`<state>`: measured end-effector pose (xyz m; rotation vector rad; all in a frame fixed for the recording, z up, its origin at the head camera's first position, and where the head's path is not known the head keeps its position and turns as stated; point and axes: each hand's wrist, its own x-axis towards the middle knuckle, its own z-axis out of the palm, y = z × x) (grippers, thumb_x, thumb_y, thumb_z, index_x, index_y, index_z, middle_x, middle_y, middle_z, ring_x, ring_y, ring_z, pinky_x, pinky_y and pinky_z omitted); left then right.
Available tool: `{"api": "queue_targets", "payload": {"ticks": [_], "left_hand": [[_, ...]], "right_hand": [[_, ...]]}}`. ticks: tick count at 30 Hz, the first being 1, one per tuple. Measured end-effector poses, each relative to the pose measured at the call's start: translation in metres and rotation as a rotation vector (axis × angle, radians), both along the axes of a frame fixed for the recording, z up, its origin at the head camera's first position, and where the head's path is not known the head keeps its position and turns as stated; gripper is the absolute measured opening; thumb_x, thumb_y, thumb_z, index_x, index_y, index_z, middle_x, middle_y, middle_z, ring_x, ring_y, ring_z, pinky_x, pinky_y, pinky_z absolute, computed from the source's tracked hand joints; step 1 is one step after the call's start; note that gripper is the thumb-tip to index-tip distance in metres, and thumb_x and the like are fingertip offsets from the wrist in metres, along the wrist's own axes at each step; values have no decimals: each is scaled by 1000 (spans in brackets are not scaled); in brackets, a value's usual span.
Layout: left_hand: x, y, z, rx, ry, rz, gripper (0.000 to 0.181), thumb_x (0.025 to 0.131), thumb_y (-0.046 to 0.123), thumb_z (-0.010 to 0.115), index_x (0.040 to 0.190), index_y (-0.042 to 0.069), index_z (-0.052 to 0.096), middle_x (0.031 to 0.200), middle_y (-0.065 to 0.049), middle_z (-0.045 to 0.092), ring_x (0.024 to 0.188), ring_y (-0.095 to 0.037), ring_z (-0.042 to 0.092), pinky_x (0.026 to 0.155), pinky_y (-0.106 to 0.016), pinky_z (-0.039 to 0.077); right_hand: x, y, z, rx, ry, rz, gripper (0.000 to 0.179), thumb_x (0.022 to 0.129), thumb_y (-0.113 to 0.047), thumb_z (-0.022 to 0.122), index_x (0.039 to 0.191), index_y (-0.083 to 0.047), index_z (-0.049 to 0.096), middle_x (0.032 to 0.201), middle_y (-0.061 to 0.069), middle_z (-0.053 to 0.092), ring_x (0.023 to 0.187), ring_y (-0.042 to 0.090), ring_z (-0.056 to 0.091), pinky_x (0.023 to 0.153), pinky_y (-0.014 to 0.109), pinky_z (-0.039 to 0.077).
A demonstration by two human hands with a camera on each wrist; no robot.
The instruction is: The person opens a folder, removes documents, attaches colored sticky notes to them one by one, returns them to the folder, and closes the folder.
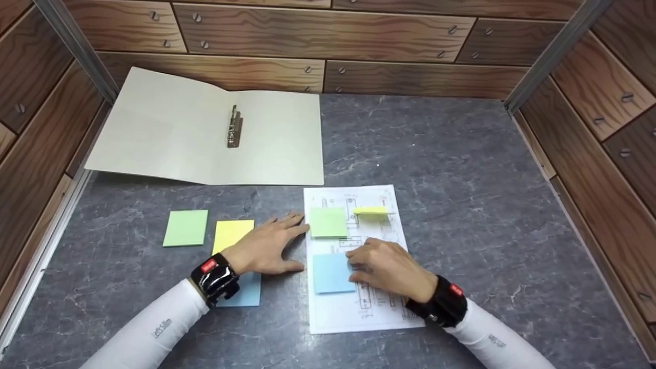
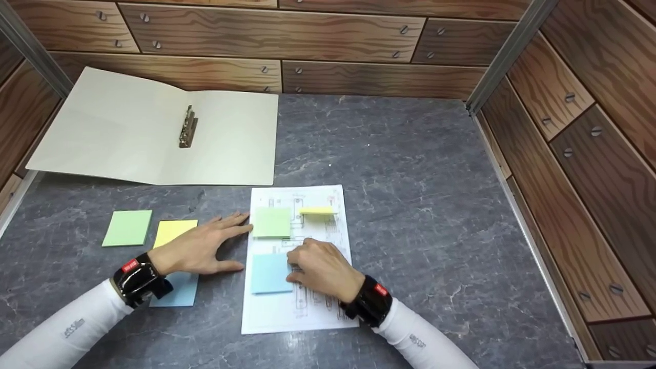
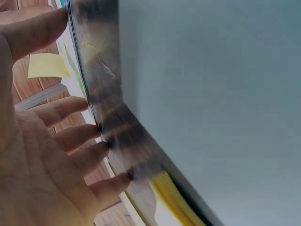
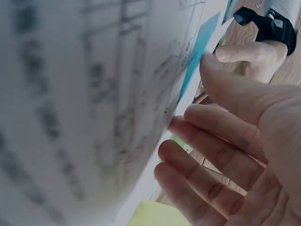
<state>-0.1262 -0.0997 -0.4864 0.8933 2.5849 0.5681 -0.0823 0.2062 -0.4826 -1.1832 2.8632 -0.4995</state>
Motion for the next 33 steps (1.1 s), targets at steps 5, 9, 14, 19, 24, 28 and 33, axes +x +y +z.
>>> {"api": "queue_targets", "payload": {"ticks": [5, 9, 14, 19, 24, 28, 33], "left_hand": [[5, -16, 2, 59, 38, 53, 79, 95, 44, 76, 159, 9, 46, 173, -17, 31, 161, -36, 32, 132, -58, 28], [8, -33, 5, 76, 98, 98, 76, 97, 42, 75, 156, 4, 48, 170, -21, 36, 158, -39, 37, 129, -59, 34], [12, -58, 7, 72, 124, 165, 76, 96, 40, 76, 155, 0, 48, 166, -25, 39, 156, -44, 39, 126, -63, 36], [17, -84, 6, 56, 138, 230, 77, 95, 37, 78, 154, -3, 49, 163, -28, 44, 153, -48, 40, 124, -65, 38], [20, -102, 4, 58, 154, 276, 74, 92, 29, 81, 151, -3, 51, 158, -30, 49, 147, -50, 48, 122, -64, 41], [20, -107, 4, 71, 155, 285, 73, 90, 24, 84, 149, -6, 53, 153, -31, 54, 142, -50, 53, 120, -63, 44], [16, -107, 3, 58, 188, 292, 75, 83, 21, 90, 143, -10, 57, 138, -27, 63, 124, -43, 63, 108, -57, 54]], "right_hand": [[1, 8, 1, -17, 31, 42, 40, 87, -34, 85, 120, -12, 79, 134, 6, 76, 114, 23, 75, 94, 38, 64], [1, 13, 6, -31, 32, 31, 52, 89, -34, 83, 132, -7, 73, 143, 11, 70, 124, 29, 72, 101, 44, 62], [0, 21, 9, -33, 35, -13, 50, 90, -32, 83, 133, -8, 72, 141, 13, 71, 124, 31, 71, 101, 46, 62], [-1, 30, 11, -46, 61, -56, 47, 89, -29, 84, 129, -7, 74, 138, 16, 72, 121, 33, 73, 99, 46, 63], [0, 40, 14, -44, 99, -84, 44, 92, -29, 82, 128, -5, 74, 136, 17, 73, 119, 35, 74, 95, 48, 64], [1, 46, 15, -42, 117, -107, 43, 93, -31, 81, 128, -7, 75, 136, 17, 73, 119, 35, 74, 94, 48, 65], [2, 51, 15, -48, 133, -132, 43, 93, -32, 81, 127, -8, 75, 136, 15, 73, 118, 34, 75, 95, 48, 65]]}}
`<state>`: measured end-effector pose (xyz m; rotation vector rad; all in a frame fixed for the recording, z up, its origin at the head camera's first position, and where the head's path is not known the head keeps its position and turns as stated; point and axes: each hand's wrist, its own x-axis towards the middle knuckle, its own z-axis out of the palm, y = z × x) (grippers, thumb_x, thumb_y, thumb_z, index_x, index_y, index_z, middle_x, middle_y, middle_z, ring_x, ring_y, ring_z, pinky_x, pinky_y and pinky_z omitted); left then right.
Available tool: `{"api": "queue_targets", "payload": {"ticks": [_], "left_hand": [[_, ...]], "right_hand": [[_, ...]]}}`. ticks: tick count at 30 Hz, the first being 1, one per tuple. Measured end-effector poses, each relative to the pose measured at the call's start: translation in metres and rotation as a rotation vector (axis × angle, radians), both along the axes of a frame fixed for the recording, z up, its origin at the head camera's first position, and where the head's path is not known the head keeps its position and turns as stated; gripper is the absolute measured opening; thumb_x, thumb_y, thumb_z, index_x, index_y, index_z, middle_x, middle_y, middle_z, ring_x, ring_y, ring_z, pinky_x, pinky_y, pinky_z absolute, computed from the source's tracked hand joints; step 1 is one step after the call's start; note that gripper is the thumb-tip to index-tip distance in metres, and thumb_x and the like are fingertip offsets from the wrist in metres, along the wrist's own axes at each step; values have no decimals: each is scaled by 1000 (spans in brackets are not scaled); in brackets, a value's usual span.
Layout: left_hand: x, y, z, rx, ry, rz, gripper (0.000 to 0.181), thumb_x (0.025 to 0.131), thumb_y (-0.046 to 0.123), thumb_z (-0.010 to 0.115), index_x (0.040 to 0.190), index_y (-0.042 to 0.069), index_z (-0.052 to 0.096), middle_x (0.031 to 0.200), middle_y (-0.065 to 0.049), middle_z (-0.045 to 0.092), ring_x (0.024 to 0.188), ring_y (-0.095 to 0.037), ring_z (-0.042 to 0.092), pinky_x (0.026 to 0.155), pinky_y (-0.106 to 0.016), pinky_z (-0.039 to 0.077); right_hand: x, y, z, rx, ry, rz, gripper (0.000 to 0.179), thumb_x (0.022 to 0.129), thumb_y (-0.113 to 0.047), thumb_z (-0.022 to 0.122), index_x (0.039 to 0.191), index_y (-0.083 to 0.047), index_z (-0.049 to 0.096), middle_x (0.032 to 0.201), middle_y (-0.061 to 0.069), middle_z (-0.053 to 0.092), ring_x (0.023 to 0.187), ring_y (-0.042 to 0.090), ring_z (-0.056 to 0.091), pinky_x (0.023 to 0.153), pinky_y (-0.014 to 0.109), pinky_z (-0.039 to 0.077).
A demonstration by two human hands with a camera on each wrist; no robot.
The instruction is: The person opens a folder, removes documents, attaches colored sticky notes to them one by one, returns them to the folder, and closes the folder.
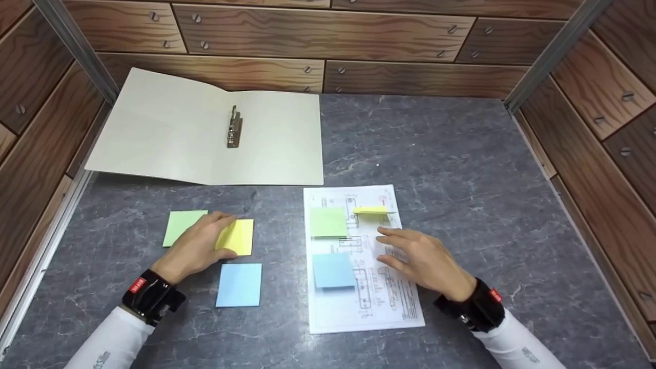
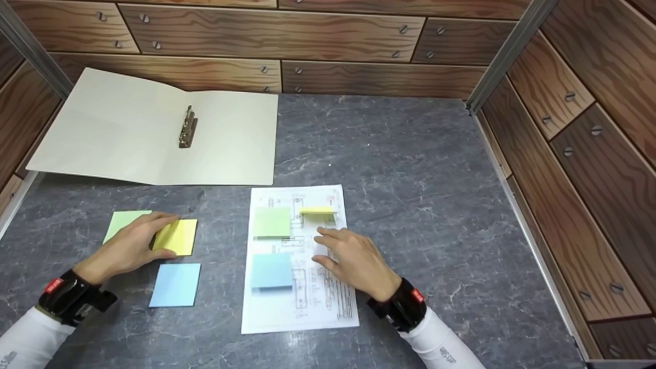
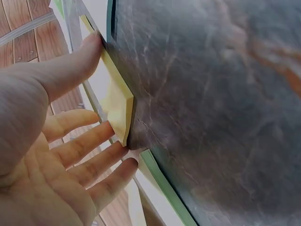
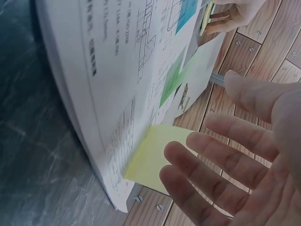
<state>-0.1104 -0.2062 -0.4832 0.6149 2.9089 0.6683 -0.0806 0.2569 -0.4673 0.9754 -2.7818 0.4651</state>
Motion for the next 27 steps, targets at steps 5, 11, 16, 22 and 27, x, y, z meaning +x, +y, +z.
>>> {"api": "queue_targets", "payload": {"ticks": [5, 11, 16, 22, 27], "left_hand": [[-4, 2, 0, 2, 16, 41, 78, 73, 20, 97, 136, -12, 63, 121, -22, 64, 101, -31, 59, 87, -47, 55], [-5, 5, 2, 45, 11, 76, 70, 71, 16, 98, 131, -4, 66, 111, -16, 58, 95, -26, 53, 82, -42, 52], [-6, 7, 4, 104, 22, 94, 49, 80, 6, 90, 124, -2, 68, 109, -16, 62, 95, -26, 56, 82, -40, 52], [-9, 13, 13, 207, -2, 114, 22, 90, 1, 79, 112, 1, 72, 110, -17, 75, 104, -33, 70, 92, -51, 59], [-10, 26, 24, 283, -8, 88, 15, 93, 3, 77, 107, 4, 76, 103, -13, 78, 95, -27, 74, 85, -44, 62]], "right_hand": [[0, 2, 0, -6, 4, -7, 42, 94, -33, 80, 127, -9, 76, 136, 14, 74, 119, 33, 74, 93, 48, 65], [-1, 2, 2, -12, 8, -2, 42, 94, -33, 80, 129, -9, 76, 137, 14, 73, 120, 32, 74, 93, 47, 65], [-2, 2, 3, -3, 14, -7, 40, 95, -30, 79, 129, -9, 75, 137, 15, 73, 118, 33, 75, 91, 47, 65], [-4, 1, 3, -52, 17, -23, 39, 94, -27, 81, 127, -7, 76, 134, 17, 74, 116, 35, 75, 93, 50, 65], [-7, -6, 5, -107, 38, 1, 37, 93, -26, 82, 125, -7, 77, 127, 16, 77, 115, 33, 76, 95, 47, 65]]}}
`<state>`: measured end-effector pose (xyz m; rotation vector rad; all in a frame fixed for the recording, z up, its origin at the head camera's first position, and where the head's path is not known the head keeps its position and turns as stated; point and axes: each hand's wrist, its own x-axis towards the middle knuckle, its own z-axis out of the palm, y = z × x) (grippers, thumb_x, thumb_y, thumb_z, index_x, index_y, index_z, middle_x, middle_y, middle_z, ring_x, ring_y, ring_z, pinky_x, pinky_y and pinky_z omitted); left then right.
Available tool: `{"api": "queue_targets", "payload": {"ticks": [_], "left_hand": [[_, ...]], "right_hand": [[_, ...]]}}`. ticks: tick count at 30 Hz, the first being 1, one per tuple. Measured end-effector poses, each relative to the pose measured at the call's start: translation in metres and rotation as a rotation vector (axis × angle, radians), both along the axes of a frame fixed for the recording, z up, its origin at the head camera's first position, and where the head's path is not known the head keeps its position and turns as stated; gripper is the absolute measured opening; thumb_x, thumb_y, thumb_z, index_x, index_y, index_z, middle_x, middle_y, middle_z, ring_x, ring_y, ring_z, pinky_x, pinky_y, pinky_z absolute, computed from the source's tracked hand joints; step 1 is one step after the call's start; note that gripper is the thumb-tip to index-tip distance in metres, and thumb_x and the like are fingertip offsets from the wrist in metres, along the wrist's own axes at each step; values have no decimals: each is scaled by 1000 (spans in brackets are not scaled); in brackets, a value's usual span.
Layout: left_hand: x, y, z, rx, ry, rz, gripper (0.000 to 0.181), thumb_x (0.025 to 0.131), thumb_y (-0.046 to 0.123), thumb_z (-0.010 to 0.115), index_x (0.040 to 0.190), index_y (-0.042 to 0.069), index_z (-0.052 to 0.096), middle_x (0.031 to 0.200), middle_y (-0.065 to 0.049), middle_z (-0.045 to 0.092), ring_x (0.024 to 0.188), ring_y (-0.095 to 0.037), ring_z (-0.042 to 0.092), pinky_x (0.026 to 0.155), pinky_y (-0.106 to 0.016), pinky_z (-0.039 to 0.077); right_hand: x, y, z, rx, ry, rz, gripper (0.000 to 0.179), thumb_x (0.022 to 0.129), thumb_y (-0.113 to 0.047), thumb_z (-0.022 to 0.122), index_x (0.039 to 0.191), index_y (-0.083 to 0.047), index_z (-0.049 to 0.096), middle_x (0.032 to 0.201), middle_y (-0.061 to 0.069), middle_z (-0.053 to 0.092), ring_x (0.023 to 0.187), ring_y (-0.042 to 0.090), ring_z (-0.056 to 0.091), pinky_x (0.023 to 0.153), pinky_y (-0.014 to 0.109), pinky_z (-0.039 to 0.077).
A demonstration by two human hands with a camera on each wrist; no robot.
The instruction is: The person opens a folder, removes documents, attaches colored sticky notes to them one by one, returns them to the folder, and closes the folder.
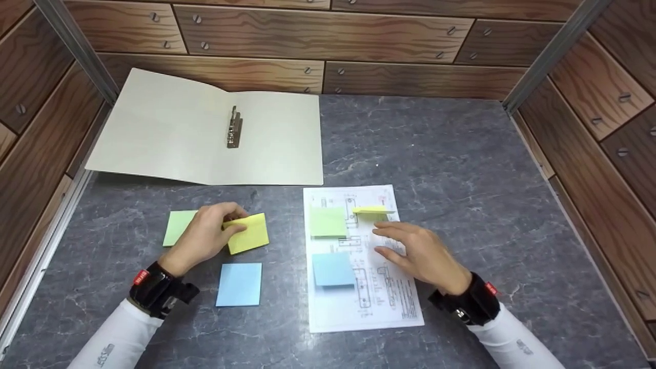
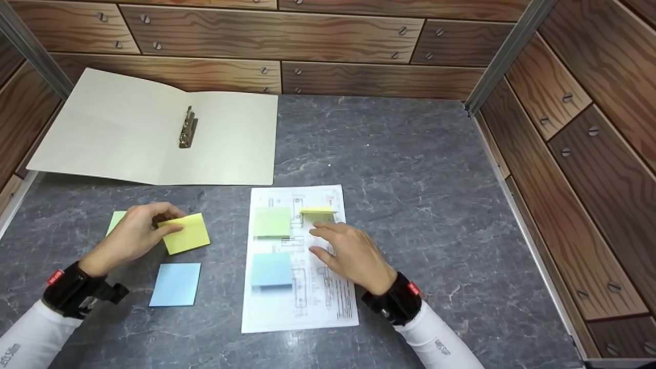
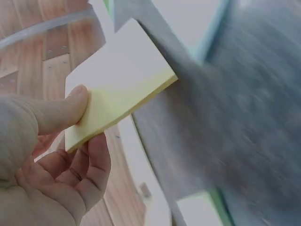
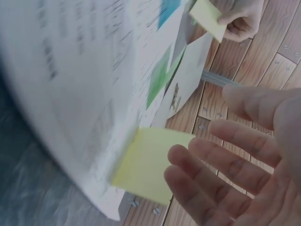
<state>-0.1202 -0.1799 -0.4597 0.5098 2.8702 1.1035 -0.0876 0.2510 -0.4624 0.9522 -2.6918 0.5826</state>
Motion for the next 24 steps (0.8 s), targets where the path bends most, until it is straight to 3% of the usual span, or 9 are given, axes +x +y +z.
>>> {"api": "queue_targets", "payload": {"ticks": [3, 7, 15, 24], "left_hand": [[1, 11, 6, 34, 32, -31, 14, 93, 4, 77, 107, 4, 77, 102, -12, 80, 92, -24, 75, 80, -38, 62], [3, 28, 13, 69, 68, -67, 16, 92, 4, 78, 108, 4, 78, 103, -12, 80, 90, -22, 74, 77, -33, 62], [2, 62, 27, 124, 59, -154, 16, 93, 6, 77, 109, 3, 77, 106, -13, 79, 90, -22, 74, 77, -33, 64], [5, 94, 22, 197, 50, -228, 18, 94, 10, 77, 111, 5, 78, 107, -11, 79, 88, -20, 72, 74, -22, 60]], "right_hand": [[-3, -6, 2, -46, -7, 25, 36, 93, -24, 82, 124, -5, 76, 124, 15, 78, 109, 29, 78, 89, 41, 67], [-6, -13, 4, -125, -85, 54, 35, 95, -19, 80, 126, -5, 75, 123, 13, 79, 100, 27, 79, 81, 39, 68], [-15, -29, 6, -246, -190, 80, 32, 94, -13, 79, 125, -3, 75, 123, 15, 79, 95, 26, 80, 82, 37, 68], [-19, -48, 5, -310, -346, 83, 37, 96, -23, 77, 126, -1, 73, 118, 12, 80, 96, 21, 79, 84, 31, 67]]}}
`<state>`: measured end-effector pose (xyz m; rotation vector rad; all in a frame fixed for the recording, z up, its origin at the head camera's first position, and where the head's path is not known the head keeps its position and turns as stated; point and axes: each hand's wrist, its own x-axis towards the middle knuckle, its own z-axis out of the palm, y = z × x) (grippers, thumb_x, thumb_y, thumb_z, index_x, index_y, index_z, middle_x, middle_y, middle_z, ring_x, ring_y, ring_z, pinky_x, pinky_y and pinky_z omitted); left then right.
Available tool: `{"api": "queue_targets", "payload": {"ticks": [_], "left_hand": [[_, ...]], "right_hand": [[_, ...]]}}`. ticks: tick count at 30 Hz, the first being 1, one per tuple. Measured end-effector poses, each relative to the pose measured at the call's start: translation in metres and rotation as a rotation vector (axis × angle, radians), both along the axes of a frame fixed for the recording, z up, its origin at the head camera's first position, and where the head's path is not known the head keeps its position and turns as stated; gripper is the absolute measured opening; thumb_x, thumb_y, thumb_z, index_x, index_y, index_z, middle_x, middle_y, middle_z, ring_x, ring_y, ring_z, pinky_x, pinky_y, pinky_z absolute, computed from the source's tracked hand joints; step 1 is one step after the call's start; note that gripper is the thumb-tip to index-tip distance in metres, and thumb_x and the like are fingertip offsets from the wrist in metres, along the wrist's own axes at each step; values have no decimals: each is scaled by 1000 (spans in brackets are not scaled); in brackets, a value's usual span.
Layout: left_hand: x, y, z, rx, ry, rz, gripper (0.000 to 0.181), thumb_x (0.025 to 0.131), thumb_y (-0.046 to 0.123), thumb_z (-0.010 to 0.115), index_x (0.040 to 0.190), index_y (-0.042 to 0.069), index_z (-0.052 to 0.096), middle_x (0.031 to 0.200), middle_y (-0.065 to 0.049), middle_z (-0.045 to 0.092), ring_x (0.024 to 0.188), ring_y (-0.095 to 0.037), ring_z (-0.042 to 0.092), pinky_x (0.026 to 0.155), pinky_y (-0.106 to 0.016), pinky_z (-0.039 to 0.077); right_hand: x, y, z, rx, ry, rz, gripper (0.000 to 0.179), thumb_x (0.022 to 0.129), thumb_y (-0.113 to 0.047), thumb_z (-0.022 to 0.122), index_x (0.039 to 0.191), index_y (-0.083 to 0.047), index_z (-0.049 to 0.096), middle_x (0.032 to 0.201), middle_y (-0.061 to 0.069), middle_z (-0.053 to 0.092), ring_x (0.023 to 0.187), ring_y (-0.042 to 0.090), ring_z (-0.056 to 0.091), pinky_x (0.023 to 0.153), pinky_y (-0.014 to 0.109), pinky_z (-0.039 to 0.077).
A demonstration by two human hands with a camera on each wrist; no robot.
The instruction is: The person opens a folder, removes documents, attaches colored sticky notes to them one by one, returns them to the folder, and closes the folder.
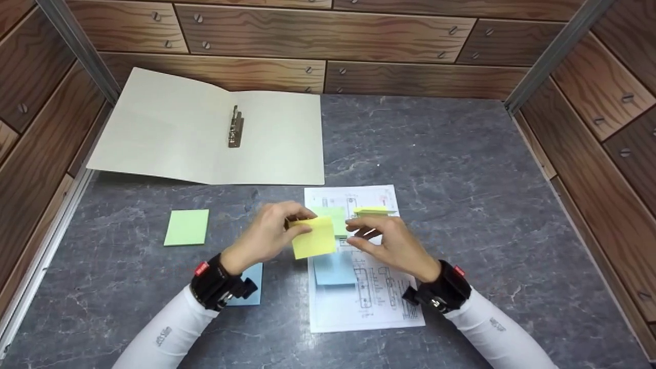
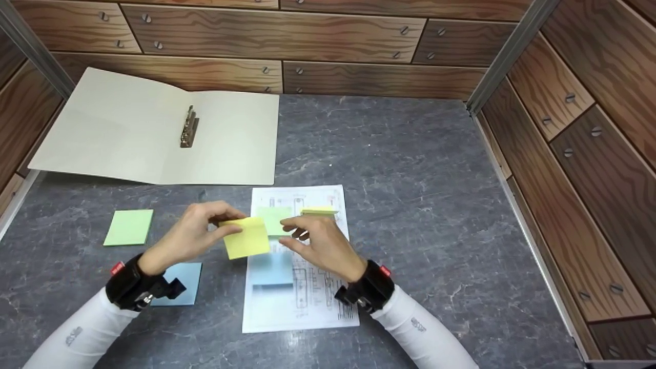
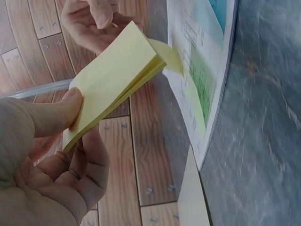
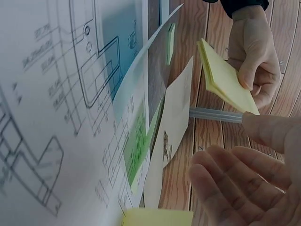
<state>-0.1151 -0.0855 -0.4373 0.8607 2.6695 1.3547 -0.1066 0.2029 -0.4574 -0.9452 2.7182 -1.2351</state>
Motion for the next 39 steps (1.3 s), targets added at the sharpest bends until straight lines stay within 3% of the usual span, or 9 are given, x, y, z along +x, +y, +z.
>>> {"api": "queue_targets", "payload": {"ticks": [6, 13, 18, 20, 25, 32, 39], "left_hand": [[0, 16, -7, 62, -18, -26, 20, 93, 9, 77, 112, 3, 77, 108, -12, 79, 85, -18, 69, 75, -18, 56], [2, 25, -14, 132, -4, -26, 21, 92, 10, 78, 112, 3, 76, 108, -12, 78, 89, -20, 71, 79, -22, 60], [3, 25, -19, 207, -30, 2, 27, 93, 12, 79, 118, 2, 73, 108, -14, 73, 91, -23, 71, 81, -25, 62], [5, 24, -22, 223, -48, 16, 30, 94, 13, 79, 121, 1, 71, 109, -14, 72, 92, -23, 71, 81, -24, 63], [11, 21, -34, 247, -103, 27, 34, 96, 15, 77, 125, 1, 70, 112, -14, 75, 94, -24, 74, 83, -25, 63], [25, 21, -49, 275, -195, 43, 29, 100, 15, 73, 125, 2, 69, 111, -12, 77, 98, -21, 74, 86, -24, 63], [31, 29, -50, 404, -281, 78, 27, 100, 7, 70, 123, -4, 69, 113, -20, 78, 103, -30, 76, 89, -23, 64]], "right_hand": [[1, -8, -3, -28, -48, 4, 33, 97, -25, 77, 124, -5, 76, 112, 9, 81, 95, 18, 79, 80, 29, 66], [3, -15, -7, -107, -125, -26, 17, 98, -19, 75, 107, -5, 78, 97, 10, 81, 82, 10, 74, 72, 25, 64], [3, -13, -7, -189, -174, -39, 14, 98, -10, 74, 105, 0, 77, 95, 16, 78, 75, 6, 72, 67, 34, 66], [3, -12, -7, -214, -179, -41, 14, 98, -9, 73, 106, 2, 76, 95, 18, 78, 75, 6, 72, 67, 35, 67], [3, -7, -8, -255, -204, -77, 17, 97, -6, 73, 110, 6, 74, 98, 22, 77, 77, 2, 71, 69, 26, 66], [5, -3, -9, -315, -331, -84, 23, 97, -3, 72, 114, 11, 70, 104, 31, 75, 78, 4, 74, 71, 28, 67], [11, -5, -7, -332, -371, -107, 22, 97, -2, 71, 112, 14, 69, 104, 34, 73, 78, 2, 73, 74, 24, 66]]}}
